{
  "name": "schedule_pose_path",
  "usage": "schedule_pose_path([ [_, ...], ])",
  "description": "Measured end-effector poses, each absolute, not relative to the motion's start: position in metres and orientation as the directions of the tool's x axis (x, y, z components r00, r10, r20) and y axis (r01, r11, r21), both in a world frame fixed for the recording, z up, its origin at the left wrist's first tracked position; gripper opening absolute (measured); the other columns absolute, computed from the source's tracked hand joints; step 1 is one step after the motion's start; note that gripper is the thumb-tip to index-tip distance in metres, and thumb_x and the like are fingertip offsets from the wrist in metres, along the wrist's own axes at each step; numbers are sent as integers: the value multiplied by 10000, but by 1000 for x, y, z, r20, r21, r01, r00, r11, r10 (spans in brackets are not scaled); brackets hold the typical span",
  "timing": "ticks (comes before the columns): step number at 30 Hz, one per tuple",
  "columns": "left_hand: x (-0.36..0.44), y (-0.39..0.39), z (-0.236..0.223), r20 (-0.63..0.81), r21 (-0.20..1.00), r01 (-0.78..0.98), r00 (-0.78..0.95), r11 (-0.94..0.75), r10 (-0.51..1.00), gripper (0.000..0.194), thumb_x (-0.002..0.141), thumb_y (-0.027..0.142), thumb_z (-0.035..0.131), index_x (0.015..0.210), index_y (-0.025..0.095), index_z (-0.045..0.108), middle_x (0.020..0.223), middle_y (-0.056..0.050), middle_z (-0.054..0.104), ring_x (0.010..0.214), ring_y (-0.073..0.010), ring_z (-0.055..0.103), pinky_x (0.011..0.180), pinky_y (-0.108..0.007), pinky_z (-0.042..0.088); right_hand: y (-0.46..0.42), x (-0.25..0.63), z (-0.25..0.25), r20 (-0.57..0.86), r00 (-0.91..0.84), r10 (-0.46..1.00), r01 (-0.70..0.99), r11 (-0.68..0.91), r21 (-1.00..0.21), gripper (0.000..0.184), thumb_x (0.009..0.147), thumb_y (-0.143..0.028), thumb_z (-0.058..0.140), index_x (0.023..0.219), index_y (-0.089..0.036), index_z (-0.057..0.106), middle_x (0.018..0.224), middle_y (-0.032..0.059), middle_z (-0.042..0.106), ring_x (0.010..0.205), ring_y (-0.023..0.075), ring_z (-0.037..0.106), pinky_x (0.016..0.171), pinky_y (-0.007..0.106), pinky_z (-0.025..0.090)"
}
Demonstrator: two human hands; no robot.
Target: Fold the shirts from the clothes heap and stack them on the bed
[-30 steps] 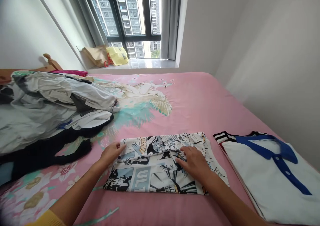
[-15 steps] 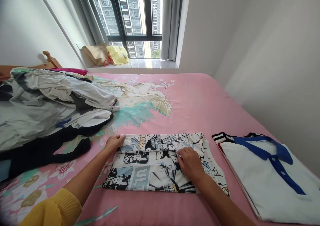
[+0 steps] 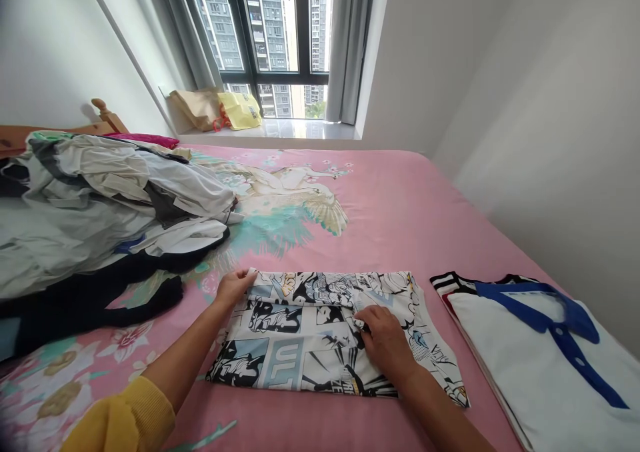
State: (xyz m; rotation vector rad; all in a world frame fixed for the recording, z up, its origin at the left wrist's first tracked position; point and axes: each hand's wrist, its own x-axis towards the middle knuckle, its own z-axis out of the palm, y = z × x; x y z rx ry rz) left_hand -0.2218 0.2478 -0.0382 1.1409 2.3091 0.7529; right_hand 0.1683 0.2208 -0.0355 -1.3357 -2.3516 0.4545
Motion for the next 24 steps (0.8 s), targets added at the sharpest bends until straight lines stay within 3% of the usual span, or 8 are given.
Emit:
schedule_pose_path([
  [6, -222, 239, -36, -183, 564, 613, -560, 553, 808, 298, 722, 445, 553, 869, 241, 712, 769, -8, 712, 799, -207, 631, 721, -270, 391, 221, 178, -50, 219, -403, 889, 739, 457, -494, 365, 724, -84, 455, 1036, -209, 594, 1043, 70, 603, 1025, 239, 526, 904, 402, 424],
  [10, -220, 238, -33, -201, 500, 657, -546, 564, 813, 281, 705, 450, 572, 857, 256, 707, 770, -19, 712, 854, -248, 622, 832, -353, 360, 218, 177, -51, 232, -350, 908, 727, 419, -543, 236, 817, -231, 499, 1028, -206, 604, 1025, 79, 614, 1006, 239, 545, 904, 409, 432],
  [13, -216, 241, -30, -210, 476, 672, -539, 567, 816, 298, 726, 475, 533, 871, 276, 701, 828, -21, 716, 898, -268, 610, 875, -411, 336, 216, 178, -41, 207, -338, 918, 698, 392, -599, 264, 844, -363, 518, 1042, -213, 606, 1048, 78, 615, 1030, 238, 546, 928, 405, 426],
  [17, -215, 250, -24, -241, 466, 676, -524, 571, 817, 416, 723, 590, 489, 824, 256, 715, 860, -65, 714, 902, -321, 605, 830, -452, 364, 235, 186, -25, 152, -232, 961, 646, 269, -714, 361, 922, -430, 343, 1067, -212, 591, 1098, 71, 617, 1053, 197, 557, 933, 338, 442],
  [20, -218, 257, -25, -263, 465, 675, -513, 573, 817, 495, 695, 671, 474, 847, 268, 720, 898, -80, 712, 895, -340, 604, 785, -449, 390, 264, 190, -24, 123, -256, 959, 728, 274, -628, 451, 928, -423, 266, 1182, -186, 553, 1246, 90, 561, 1183, 200, 487, 1017, 349, 380],
  [24, -220, 257, -35, -226, 436, 681, -550, 588, 804, 494, 746, 665, 396, 872, 302, 706, 937, -68, 707, 941, -340, 593, 852, -506, 348, 303, 188, -38, -118, -395, 911, 873, 331, -359, 591, 913, -476, 243, 1393, -157, 374, 1477, 79, 317, 1383, 232, 213, 1141, 463, 90],
])
